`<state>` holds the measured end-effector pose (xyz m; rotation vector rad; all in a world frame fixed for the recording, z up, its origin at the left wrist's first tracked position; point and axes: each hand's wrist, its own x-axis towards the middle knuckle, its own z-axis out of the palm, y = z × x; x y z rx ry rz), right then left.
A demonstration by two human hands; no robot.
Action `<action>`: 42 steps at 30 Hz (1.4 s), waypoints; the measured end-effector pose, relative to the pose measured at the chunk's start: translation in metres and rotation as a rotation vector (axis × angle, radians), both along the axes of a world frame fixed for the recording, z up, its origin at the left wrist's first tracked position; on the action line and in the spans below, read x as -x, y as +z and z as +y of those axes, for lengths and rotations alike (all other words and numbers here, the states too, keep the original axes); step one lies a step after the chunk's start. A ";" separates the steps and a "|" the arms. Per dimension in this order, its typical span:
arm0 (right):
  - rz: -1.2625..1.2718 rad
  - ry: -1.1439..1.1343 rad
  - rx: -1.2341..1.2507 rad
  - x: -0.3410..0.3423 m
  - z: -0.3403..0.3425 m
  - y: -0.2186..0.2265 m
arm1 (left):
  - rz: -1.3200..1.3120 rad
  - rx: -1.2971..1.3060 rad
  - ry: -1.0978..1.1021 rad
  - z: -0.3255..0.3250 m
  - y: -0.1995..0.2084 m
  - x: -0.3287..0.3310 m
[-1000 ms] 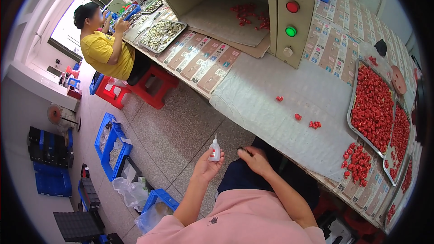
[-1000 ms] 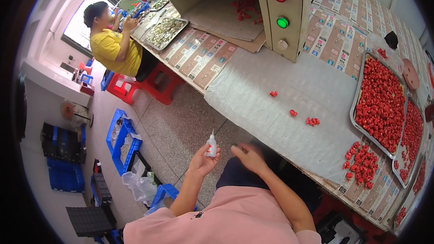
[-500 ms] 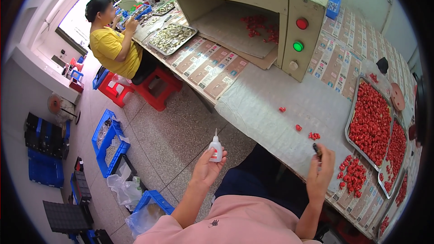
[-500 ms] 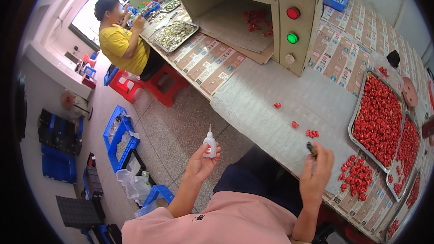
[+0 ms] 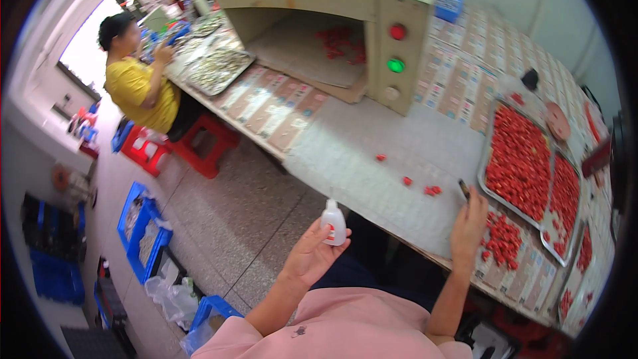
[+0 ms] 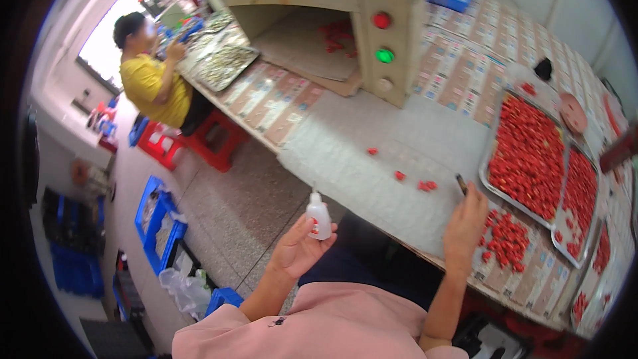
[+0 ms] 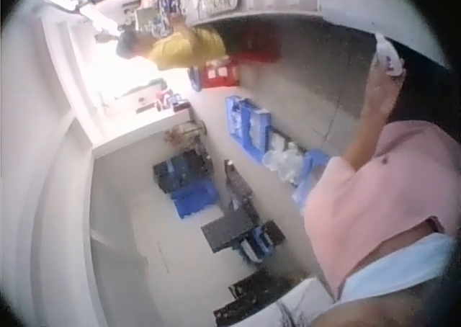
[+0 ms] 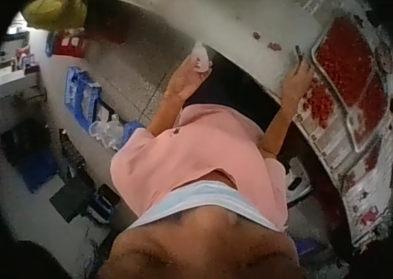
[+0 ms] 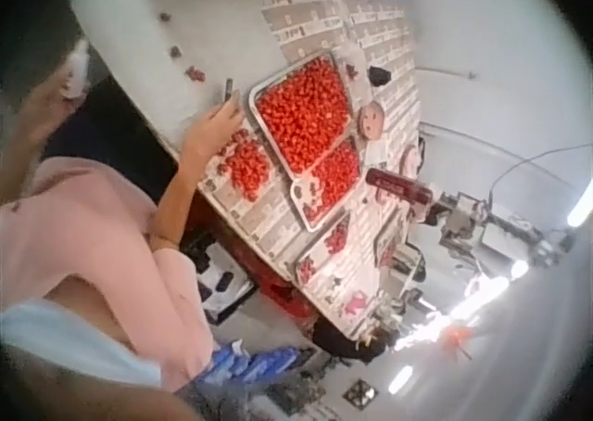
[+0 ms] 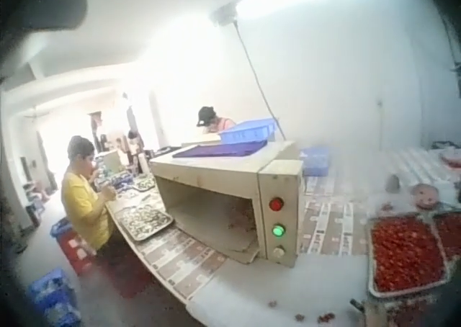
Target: The person applies glue from a bottle to small red toy parts and then assembles them by hand at a factory workbench.
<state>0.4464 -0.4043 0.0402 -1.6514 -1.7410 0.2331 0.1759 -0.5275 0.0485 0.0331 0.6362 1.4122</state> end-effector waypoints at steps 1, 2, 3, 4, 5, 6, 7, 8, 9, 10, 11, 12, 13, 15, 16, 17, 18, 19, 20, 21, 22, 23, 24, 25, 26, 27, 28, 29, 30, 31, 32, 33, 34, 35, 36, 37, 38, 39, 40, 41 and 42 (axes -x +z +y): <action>-0.021 -0.004 -0.023 0.002 0.003 -0.004 | 0.026 -0.009 -0.007 0.000 0.001 -0.002; -0.002 0.008 -0.015 0.003 0.005 -0.005 | 0.052 -0.022 -0.020 0.002 0.003 -0.005; 0.020 0.021 -0.008 0.003 0.006 -0.004 | 0.065 -0.035 -0.047 0.005 0.003 -0.010; 0.009 -0.008 -0.009 0.005 0.005 -0.001 | 0.053 -0.037 -0.076 0.008 0.004 -0.015; 0.009 0.014 -0.028 0.007 0.004 0.003 | 0.059 -0.045 -0.103 0.012 0.005 -0.021; 0.009 0.040 -0.046 0.007 0.003 0.006 | 0.067 -0.053 -0.125 0.016 0.006 -0.026; 0.005 0.027 -0.048 0.007 0.000 0.008 | 0.062 -0.056 -0.137 0.018 0.008 -0.030; -0.001 0.029 -0.071 0.006 -0.004 0.010 | 0.078 -0.052 -0.187 0.021 0.010 -0.036; -0.005 0.033 -0.094 0.005 -0.010 0.011 | 0.094 -0.047 -0.234 0.024 0.011 -0.042; -0.010 0.042 -0.118 0.006 -0.015 0.014 | 0.092 -0.049 -0.235 0.026 0.012 -0.046; 0.005 0.062 -0.154 0.008 -0.022 0.017 | 0.098 -0.057 -0.265 0.027 0.012 -0.051; 0.004 0.065 -0.155 0.011 -0.029 0.021 | 0.105 -0.065 -0.294 0.028 0.012 -0.055; 0.114 0.175 -0.104 0.014 -0.038 0.026 | 0.101 -0.066 -0.295 0.029 0.011 -0.060; 0.224 0.281 -0.050 0.020 -0.051 0.028 | 0.123 -0.072 -0.350 0.030 0.009 -0.069; 0.319 0.367 0.038 0.023 -0.056 0.027 | 0.123 -0.072 -0.353 0.031 0.009 -0.073; 0.415 0.453 0.127 0.026 -0.059 0.027 | 0.099 -0.074 -0.375 0.031 0.008 -0.076; 0.415 0.451 0.127 0.029 -0.060 0.028 | 0.076 -0.076 -0.396 0.032 0.008 -0.078; 0.444 0.426 0.156 0.032 -0.060 0.029 | 0.074 -0.077 -0.399 0.034 0.010 -0.080; 0.472 0.403 0.185 0.033 -0.060 0.030 | 0.085 -0.074 -0.400 0.036 0.012 -0.082; 0.471 0.402 0.184 0.030 -0.060 0.029 | 0.097 -0.070 -0.399 0.038 0.014 -0.084; 0.487 0.388 0.217 0.028 -0.059 0.027 | 0.098 -0.071 -0.398 0.039 0.016 -0.086; 0.504 0.374 0.250 0.026 -0.059 0.025 | 0.147 -0.066 -0.394 0.039 0.017 -0.089; 0.504 0.377 0.249 0.026 -0.060 0.026 | 0.197 -0.061 -0.390 0.040 0.018 -0.090; 0.554 0.371 0.281 0.025 -0.061 0.029 | 0.196 -0.062 -0.387 0.041 0.017 -0.092; 0.603 0.366 0.314 0.025 -0.061 0.031 | 0.186 -0.056 -0.385 0.041 0.015 -0.093; 0.601 0.370 0.313 0.024 -0.060 0.030 | 0.175 -0.049 -0.383 0.042 0.014 -0.094; 0.668 0.368 0.348 0.022 -0.060 0.030 | 0.174 -0.050 -0.381 0.042 0.015 -0.096; 0.734 0.367 0.382 0.020 -0.059 0.029 | 0.231 -0.055 -0.400 0.042 0.016 -0.098; 0.732 0.369 0.382 0.018 -0.058 0.026 | 0.288 -0.060 -0.419 0.042 0.017 -0.099; 0.752 0.374 0.389 0.016 -0.057 0.022 | 0.287 -0.061 -0.418 0.044 0.018 -0.101; 0.771 0.378 0.394 0.014 -0.056 0.019 | 0.326 -0.087 -0.437 0.045 0.020 -0.102; 0.770 0.380 0.393 0.013 -0.055 0.018 | 0.364 -0.113 -0.456 0.046 0.021 -0.103; 0.835 0.349 0.393 0.012 -0.054 0.018 | 0.364 -0.116 -0.455 0.049 0.018 -0.102; 0.899 0.318 0.392 0.010 -0.053 0.017 | 0.520 -0.204 -0.430 0.052 0.012 -0.099; 0.898 0.320 0.389 0.009 -0.052 0.016 | 0.675 -0.292 -0.402 0.055 0.007 -0.096; 1.014 0.301 0.437 0.006 -0.051 0.016 | 0.943 -0.351 -0.313 0.060 0.007 -0.091; 1.128 0.277 0.485 0.003 -0.052 0.015 | 1.206 -0.407 -0.218 0.068 0.008 -0.085; 1.126 0.272 0.483 0.000 -0.052 0.015 | 1.420 -0.450 -0.105 0.080 0.009 -0.080; 1.164 0.269 0.503 -0.004 -0.052 0.015 | 1.419 -0.450 -0.106 0.090 0.013 -0.075; 1.201 0.266 0.520 -0.006 -0.051 0.015 | 1.633 -0.535 0.015 0.102 0.018 -0.070; 1.199 0.263 0.518 -0.006 -0.051 0.015 | 1.843 -0.621 0.144 0.112 0.020 -0.068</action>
